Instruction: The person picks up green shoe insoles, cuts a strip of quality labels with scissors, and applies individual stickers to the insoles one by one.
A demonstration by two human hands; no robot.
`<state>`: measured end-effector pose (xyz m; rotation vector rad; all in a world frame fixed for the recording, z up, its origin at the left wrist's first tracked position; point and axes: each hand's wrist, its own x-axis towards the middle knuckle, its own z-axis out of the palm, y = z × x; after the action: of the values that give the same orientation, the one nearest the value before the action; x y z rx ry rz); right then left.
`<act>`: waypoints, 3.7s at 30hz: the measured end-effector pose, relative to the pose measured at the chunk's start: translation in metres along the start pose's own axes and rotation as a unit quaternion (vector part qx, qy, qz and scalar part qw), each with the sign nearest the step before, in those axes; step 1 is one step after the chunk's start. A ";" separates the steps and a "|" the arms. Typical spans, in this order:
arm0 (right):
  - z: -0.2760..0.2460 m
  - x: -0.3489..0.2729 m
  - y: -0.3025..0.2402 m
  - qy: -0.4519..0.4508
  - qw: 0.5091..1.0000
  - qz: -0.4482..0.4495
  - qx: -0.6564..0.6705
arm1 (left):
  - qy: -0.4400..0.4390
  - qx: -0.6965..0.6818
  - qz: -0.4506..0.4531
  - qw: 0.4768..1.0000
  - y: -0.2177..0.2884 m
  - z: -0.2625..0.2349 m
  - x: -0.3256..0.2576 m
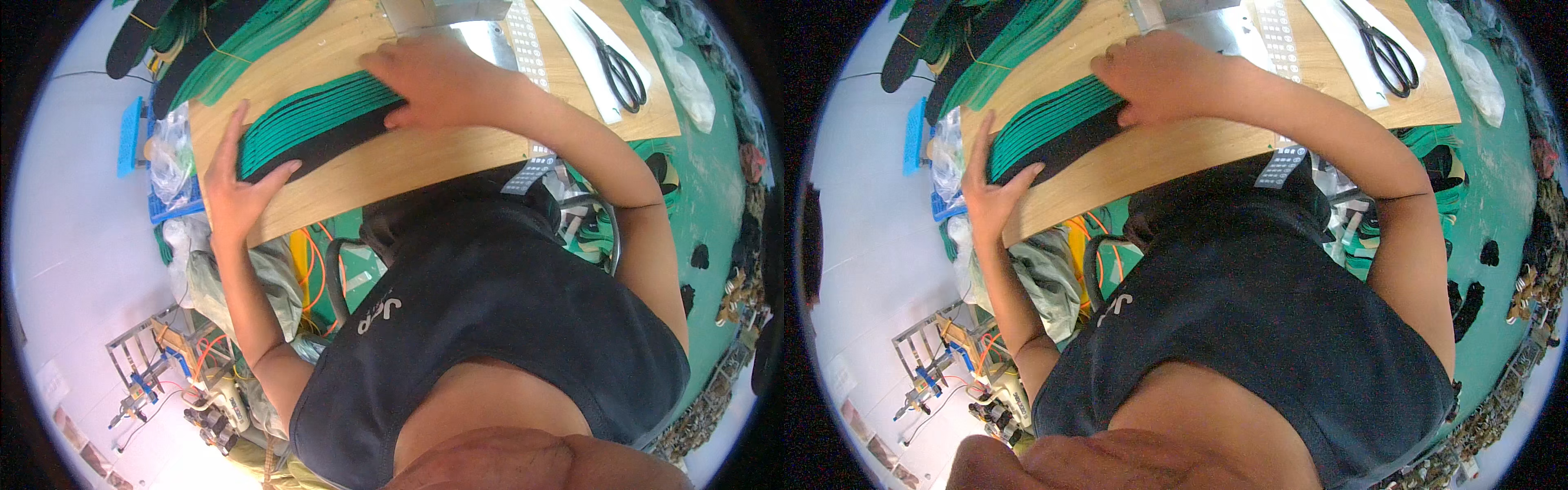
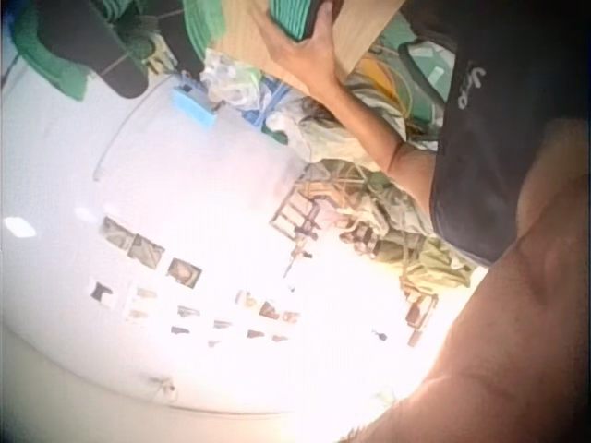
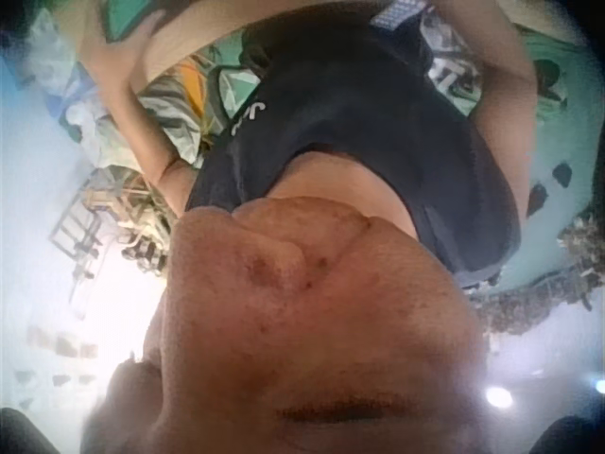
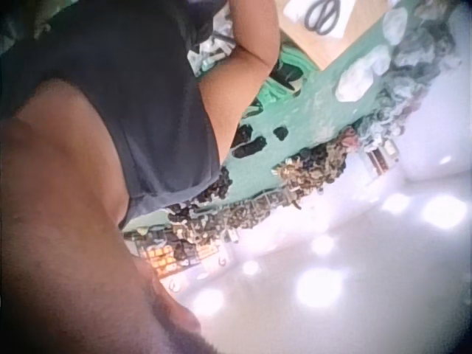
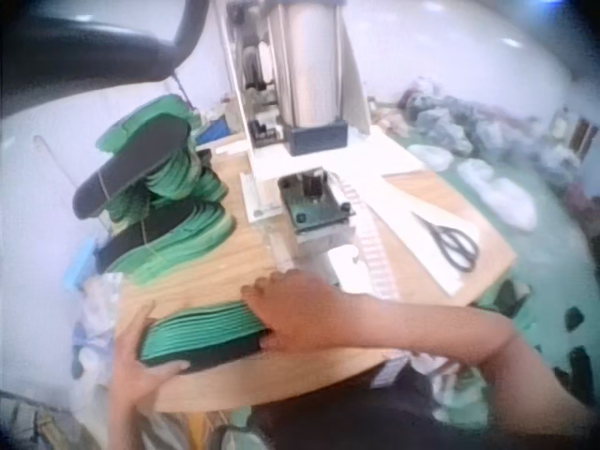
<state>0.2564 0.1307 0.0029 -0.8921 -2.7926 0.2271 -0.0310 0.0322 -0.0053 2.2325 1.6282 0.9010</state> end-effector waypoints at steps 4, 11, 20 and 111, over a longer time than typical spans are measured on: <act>0.005 -0.005 -0.007 0.028 0.995 -0.058 0.071 | -0.001 -0.022 0.059 0.998 0.028 0.004 0.010; 0.000 -0.023 0.018 0.025 0.998 -0.052 0.020 | -0.019 -0.009 -0.052 0.998 0.026 -0.001 0.007; -0.002 -0.039 0.023 0.054 0.985 -0.058 0.153 | 0.104 0.014 -0.004 0.994 0.012 0.010 -0.017; 0.026 -0.069 0.122 0.200 0.953 0.154 0.166 | -0.014 -0.103 -0.036 0.994 -0.042 0.070 0.088</act>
<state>0.3731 0.1866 -0.0574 -1.1347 -2.1550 0.4858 -0.0046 0.1397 -0.0516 2.0257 1.5178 0.9671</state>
